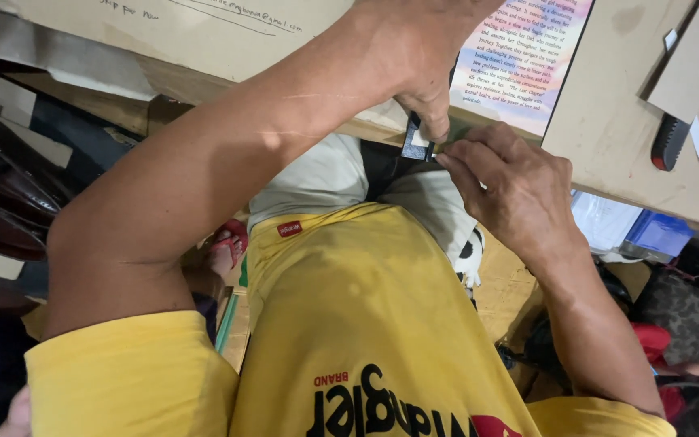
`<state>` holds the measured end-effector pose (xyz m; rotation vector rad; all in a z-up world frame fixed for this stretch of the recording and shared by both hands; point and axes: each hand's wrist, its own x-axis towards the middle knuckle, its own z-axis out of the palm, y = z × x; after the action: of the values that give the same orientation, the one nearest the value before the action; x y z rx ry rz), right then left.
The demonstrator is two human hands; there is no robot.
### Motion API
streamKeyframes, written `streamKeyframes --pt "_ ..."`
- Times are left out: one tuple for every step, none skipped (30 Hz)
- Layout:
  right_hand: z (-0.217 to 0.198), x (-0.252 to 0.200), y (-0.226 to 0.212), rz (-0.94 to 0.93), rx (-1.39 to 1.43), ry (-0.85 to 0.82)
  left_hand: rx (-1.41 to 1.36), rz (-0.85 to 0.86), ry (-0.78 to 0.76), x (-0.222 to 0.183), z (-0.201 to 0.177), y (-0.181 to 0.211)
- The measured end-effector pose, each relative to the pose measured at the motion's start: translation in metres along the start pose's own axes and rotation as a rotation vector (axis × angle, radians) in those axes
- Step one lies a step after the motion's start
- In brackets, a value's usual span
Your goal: Assembling a rigid book cover by applying a printed adhesive sheet to a cardboard base and smoothing it with a cloth.
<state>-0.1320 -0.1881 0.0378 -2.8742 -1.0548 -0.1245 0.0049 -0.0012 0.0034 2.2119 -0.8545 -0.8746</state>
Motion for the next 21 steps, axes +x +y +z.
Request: streamKeyframes --pt "-0.001 0.001 0.0 -0.024 -0.031 -0.006 -0.027 -0.017 -0.021 -0.002 -0.001 0.001" --pt "-0.001 0.001 0.0 -0.025 -0.029 -0.007 -0.028 -0.018 -0.021 -0.006 -0.004 0.004" --pt "-0.001 0.0 0.0 -0.026 -0.08 -0.042 -0.053 -0.045 -0.045 -0.01 -0.006 0.007" --pt "-0.001 0.0 0.0 -0.027 -0.131 -0.078 -0.078 -0.072 -0.069 -0.014 -0.009 0.009" --pt "-0.003 0.001 -0.001 -0.027 -0.129 -0.077 -0.078 -0.074 -0.069 -0.011 -0.007 0.007" --pt "-0.004 0.002 -0.001 -0.028 -0.156 -0.124 -0.059 -0.053 -0.047 -0.007 -0.005 0.005" --pt "-0.006 0.003 -0.002 -0.028 -0.184 -0.171 -0.04 -0.031 -0.025 -0.004 -0.003 0.003" --pt "-0.008 0.004 -0.003 -0.027 -0.184 -0.17 -0.039 -0.031 -0.025 -0.007 -0.005 0.005" --pt "-0.009 0.005 -0.004 -0.022 -0.177 -0.191 -0.046 -0.04 -0.036 -0.009 -0.006 0.007" --pt "-0.011 0.006 -0.006 -0.016 -0.171 -0.211 -0.053 -0.049 -0.047 -0.012 -0.008 0.008" --pt "-0.012 0.006 -0.007 -0.017 -0.17 -0.211 -0.054 -0.049 -0.047 -0.01 -0.007 0.008" --pt "-0.012 0.007 -0.007 -0.04 -0.2 -0.247 -0.037 -0.038 -0.036 -0.009 -0.005 0.007" --pt "-0.013 0.007 -0.008 -0.062 -0.23 -0.283 -0.022 -0.027 -0.026 -0.007 -0.003 0.006" --pt "-0.013 0.007 -0.007 -0.061 -0.229 -0.285 -0.023 -0.027 -0.027 -0.009 -0.004 0.007" --pt "-0.014 0.008 -0.006 -0.067 -0.235 -0.321 -0.031 -0.028 -0.032 -0.01 -0.006 0.007" --pt "-0.014 0.009 -0.006 -0.072 -0.241 -0.357 -0.04 -0.029 -0.037 -0.011 -0.007 0.008" --pt "-0.016 0.011 -0.007 -0.075 -0.242 -0.355 -0.04 -0.031 -0.034 -0.01 -0.007 0.008" --pt "-0.017 0.013 -0.008 -0.055 -0.206 -0.375 -0.001 -0.032 -0.025 -0.01 -0.007 0.009" --pt "-0.018 0.014 -0.009 -0.034 -0.167 -0.397 0.037 -0.034 -0.018 -0.01 -0.007 0.009" --pt "-0.019 0.017 -0.011 -0.037 -0.164 -0.397 0.035 -0.038 -0.018 -0.011 -0.007 0.009" --pt "-0.019 0.018 -0.013 -0.09 -0.261 -0.36 0.028 -0.055 -0.034 -0.011 -0.008 0.01"
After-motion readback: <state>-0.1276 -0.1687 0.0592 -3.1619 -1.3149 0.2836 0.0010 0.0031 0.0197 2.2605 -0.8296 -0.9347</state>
